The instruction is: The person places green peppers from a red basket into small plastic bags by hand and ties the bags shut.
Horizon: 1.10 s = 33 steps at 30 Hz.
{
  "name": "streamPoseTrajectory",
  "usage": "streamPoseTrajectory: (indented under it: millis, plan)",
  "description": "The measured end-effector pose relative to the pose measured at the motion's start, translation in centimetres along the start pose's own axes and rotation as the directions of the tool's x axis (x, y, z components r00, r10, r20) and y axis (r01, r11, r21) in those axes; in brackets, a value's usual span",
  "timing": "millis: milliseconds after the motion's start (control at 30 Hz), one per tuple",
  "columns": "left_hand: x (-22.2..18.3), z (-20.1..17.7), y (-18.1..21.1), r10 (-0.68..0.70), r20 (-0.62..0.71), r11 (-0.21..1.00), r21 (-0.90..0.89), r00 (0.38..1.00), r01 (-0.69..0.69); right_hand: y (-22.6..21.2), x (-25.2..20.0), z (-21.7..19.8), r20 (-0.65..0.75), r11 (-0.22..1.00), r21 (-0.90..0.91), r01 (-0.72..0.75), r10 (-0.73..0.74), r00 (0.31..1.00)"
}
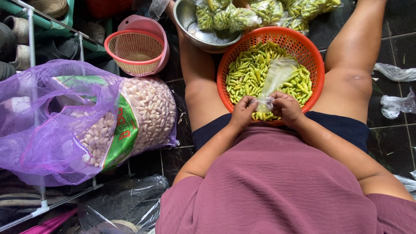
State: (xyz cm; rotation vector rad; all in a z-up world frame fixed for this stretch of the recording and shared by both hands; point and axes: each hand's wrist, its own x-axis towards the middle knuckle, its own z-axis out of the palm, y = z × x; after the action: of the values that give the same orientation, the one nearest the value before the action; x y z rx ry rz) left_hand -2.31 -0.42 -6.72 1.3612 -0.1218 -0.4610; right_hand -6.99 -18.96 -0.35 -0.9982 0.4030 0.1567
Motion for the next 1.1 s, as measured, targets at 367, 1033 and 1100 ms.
streamPoseTrajectory:
  millis: [367, 1033, 1100]
  plan:
    - [-1.2, 1.0, 4.8, -0.125, 0.043, 0.836, -0.533, 0.991, 0.129, -0.6, 1.2, -0.1, 0.162, 0.796, -0.531, 0.291, -0.242, 0.957]
    - [-0.7, 0.6, 3.2, 0.056, 0.154, 0.995, -0.094, 0.986, -0.042, -0.5, 1.2, -0.9, 0.097, 0.921, -0.334, 0.201, -0.179, 0.979]
    - [-0.2, 0.2, 2.6, 0.074, 0.101, 0.995, 0.066, 0.992, -0.081, -0.8, 0.3, -0.3, 0.124, 0.959, -0.249, 0.138, -0.11, 0.986]
